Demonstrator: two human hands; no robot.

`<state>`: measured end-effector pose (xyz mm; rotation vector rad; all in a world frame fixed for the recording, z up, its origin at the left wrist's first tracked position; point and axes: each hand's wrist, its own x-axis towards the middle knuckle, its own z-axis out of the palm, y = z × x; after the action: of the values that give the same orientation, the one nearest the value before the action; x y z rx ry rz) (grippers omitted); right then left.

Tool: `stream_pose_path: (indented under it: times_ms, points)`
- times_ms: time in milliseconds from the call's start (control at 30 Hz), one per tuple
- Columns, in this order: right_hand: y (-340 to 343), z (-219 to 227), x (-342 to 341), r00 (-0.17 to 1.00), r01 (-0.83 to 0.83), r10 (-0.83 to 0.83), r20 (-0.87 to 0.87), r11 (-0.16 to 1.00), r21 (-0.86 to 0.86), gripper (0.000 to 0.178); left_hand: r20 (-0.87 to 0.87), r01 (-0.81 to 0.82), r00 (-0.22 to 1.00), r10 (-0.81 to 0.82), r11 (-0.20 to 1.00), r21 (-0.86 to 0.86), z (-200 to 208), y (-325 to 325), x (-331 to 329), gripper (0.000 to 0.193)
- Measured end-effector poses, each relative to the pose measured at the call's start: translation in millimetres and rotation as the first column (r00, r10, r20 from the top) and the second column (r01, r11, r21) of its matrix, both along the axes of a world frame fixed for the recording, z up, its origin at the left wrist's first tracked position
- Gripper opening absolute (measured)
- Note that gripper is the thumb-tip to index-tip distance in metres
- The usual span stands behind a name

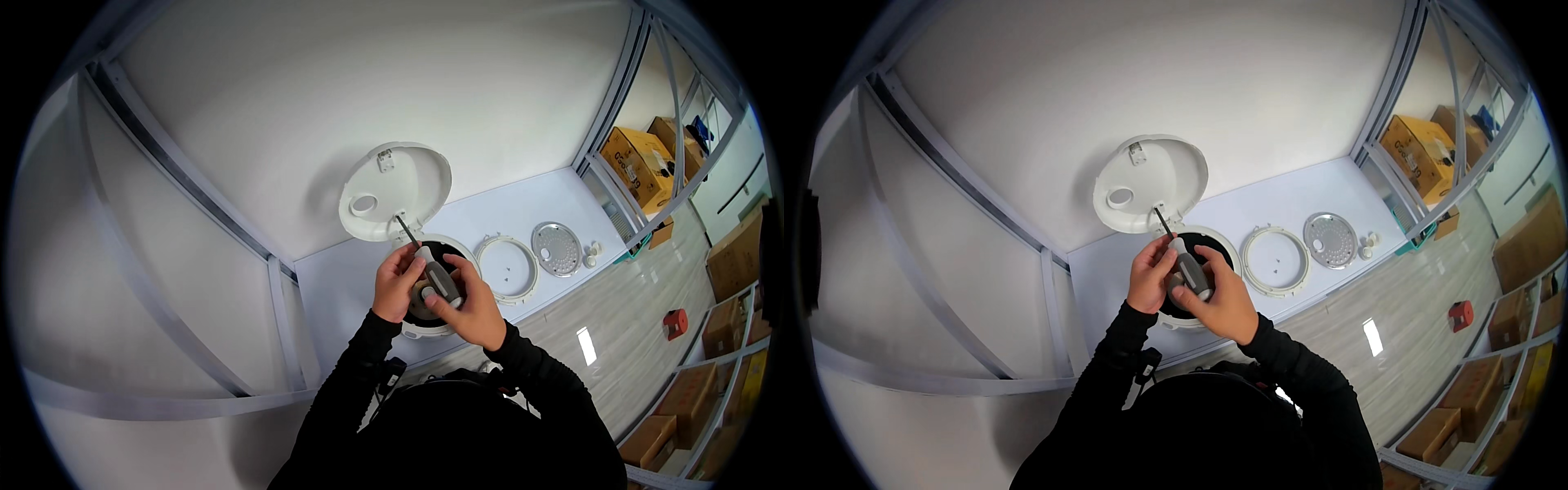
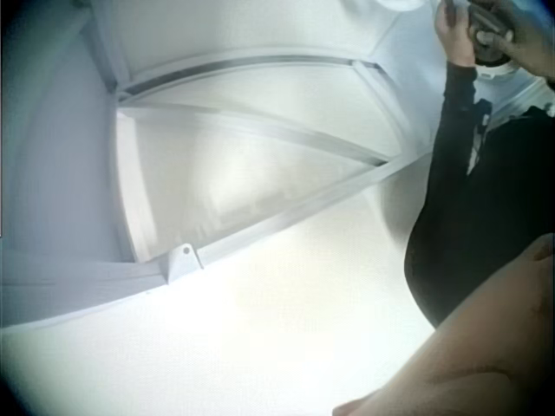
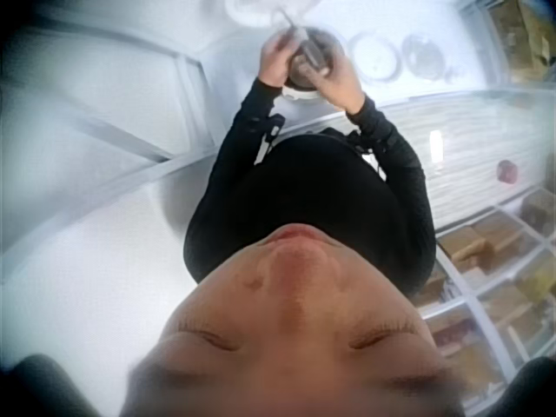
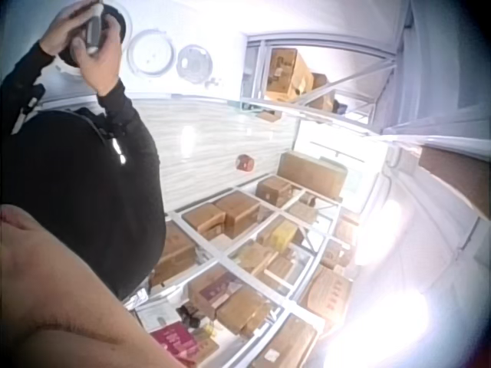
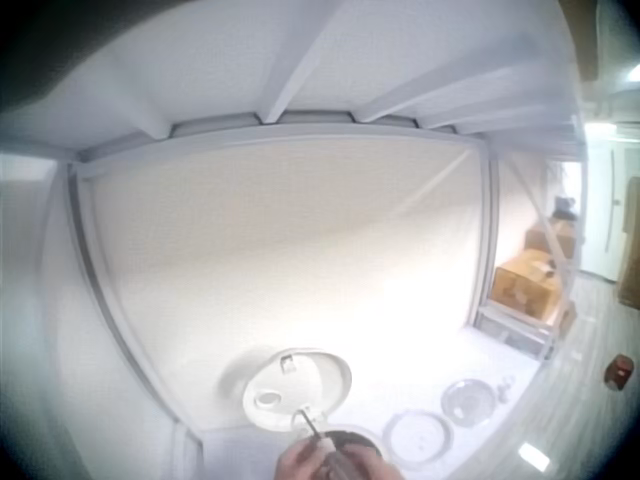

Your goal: The person assembles a white cylindrical appliance on a white table. They attach a lid, insert and tighten screws with a screwdriver, and place a perforated metal plate on top. The person handles the appliance, lid, screws, and plate throughout the process.

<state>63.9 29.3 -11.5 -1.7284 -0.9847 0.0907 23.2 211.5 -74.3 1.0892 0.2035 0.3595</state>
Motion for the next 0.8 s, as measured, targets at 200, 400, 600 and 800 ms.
stream_pose_path:
  times_ms: [200,400,600,800]
  points:
    - [0.5,8.3,-3.6,0.951,0.016,-0.041,-0.307,0.996,-0.083,0.054,0.032,0.044,0.999,-0.041,0.996,-0.084,8.4,-1.3,0.7,0.039]
    - [2.2,-4.1,-2.1,0.983,0.065,-0.061,-0.173,0.998,0.014,0.053,0.042,0.081,0.996,-0.076,0.990,-0.119,9.8,-4.4,0.8,0.038]
    - [-2.2,12.9,-8.0,0.970,0.173,-0.123,0.210,0.956,-0.239,0.053,-0.059,0.019,0.998,-0.017,0.999,0.038,-1.8,1.7,4.9,0.038]
    - [-3.8,14.6,6.5,0.606,-0.111,0.073,-0.792,0.994,0.007,0.054,0.102,0.109,0.990,-0.095,0.984,-0.144,7.2,-1.3,2.4,0.039]
